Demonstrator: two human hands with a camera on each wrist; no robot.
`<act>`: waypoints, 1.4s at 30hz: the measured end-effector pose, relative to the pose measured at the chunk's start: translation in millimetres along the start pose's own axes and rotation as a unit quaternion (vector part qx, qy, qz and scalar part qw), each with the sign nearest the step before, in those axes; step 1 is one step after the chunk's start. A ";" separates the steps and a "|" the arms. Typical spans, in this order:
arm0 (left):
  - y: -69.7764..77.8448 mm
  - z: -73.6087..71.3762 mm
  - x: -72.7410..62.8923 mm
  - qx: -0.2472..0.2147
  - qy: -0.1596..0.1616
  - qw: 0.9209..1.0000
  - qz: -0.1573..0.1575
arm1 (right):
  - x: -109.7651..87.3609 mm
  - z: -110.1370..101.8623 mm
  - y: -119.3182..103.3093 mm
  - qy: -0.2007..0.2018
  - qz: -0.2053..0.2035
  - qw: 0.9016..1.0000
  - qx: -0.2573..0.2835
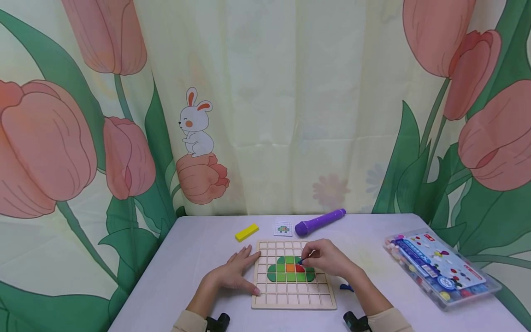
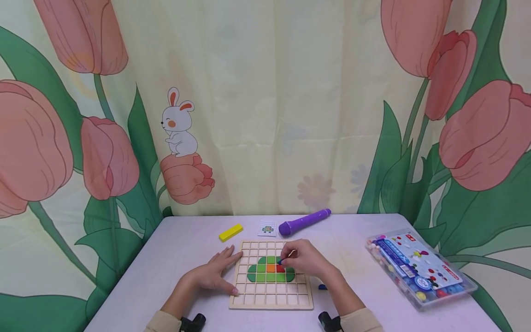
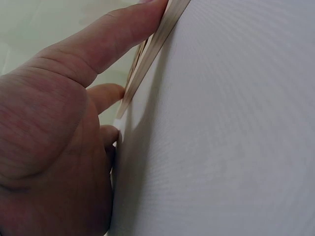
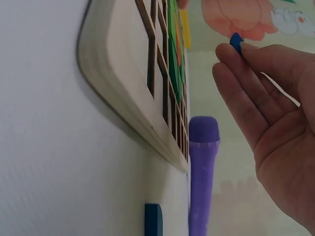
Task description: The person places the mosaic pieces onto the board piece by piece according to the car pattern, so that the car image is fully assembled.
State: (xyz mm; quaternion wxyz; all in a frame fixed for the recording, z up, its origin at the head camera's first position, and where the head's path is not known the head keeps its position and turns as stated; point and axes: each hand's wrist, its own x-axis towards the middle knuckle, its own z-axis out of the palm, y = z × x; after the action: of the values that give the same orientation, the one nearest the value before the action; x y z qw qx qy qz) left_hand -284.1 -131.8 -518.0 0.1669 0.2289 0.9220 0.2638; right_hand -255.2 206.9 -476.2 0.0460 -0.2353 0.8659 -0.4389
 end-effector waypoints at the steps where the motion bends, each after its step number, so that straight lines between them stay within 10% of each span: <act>1: -0.2 -0.1 0.1 -0.001 0.000 1.000 0.000 | 1.4 2.6 -1.3 -0.006 -0.005 1.000 0.002; 42: 4.6 -3.7 -4.1 0.007 -0.003 1.000 -0.005 | 15.6 54.8 -28.2 -0.150 -0.004 0.989 -0.005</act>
State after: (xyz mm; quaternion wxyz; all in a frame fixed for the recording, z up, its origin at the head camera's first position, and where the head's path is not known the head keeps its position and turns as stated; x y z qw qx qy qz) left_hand -280.6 -131.9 -511.6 0.1695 0.2261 0.9247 0.2553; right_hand -243.0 145.2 -485.7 0.1726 -0.3025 0.8502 -0.3948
